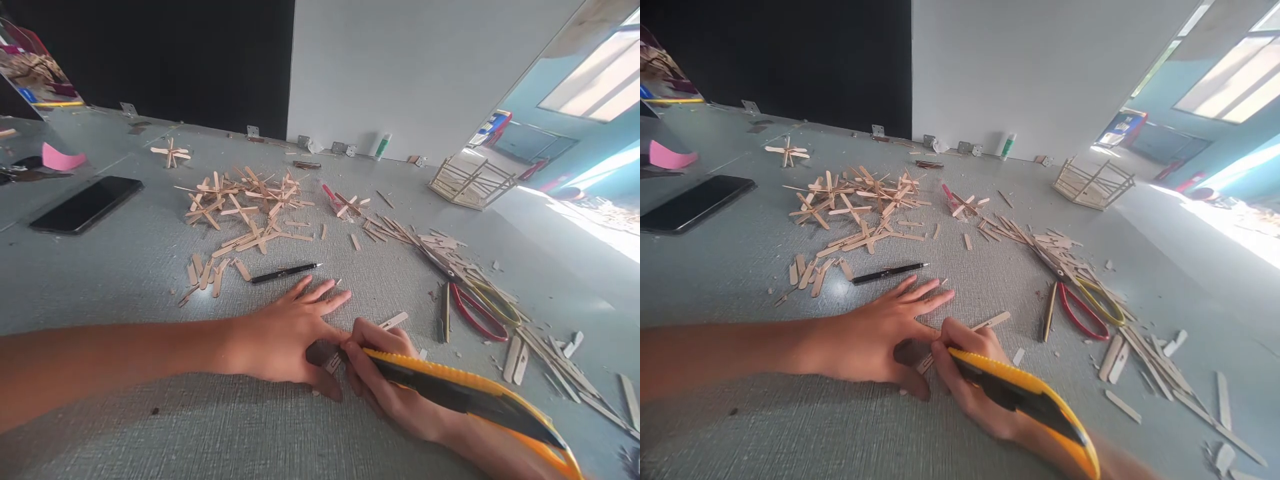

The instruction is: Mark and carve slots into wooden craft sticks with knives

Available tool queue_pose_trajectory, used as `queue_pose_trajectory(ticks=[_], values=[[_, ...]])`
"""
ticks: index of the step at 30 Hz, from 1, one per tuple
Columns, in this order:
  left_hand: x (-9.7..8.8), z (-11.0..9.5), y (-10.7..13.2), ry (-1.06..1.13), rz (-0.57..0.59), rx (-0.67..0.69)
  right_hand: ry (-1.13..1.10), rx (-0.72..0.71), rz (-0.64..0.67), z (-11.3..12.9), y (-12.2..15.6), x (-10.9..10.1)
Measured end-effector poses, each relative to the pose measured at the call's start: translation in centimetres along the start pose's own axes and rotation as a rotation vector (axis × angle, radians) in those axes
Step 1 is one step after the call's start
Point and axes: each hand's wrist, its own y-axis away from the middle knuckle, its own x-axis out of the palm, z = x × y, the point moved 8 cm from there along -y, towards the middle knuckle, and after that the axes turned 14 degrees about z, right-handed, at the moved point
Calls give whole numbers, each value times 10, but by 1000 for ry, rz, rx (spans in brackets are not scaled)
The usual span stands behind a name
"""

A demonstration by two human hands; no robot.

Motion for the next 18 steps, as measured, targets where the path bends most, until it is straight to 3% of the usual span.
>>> queue_pose_trajectory(ticks=[13,18], values=[[4,6,2,26,-19,12,117,-122,112,24,-7,-2],[3,4,0,33,-34,17,99,-98,158,17,-9,-2]])
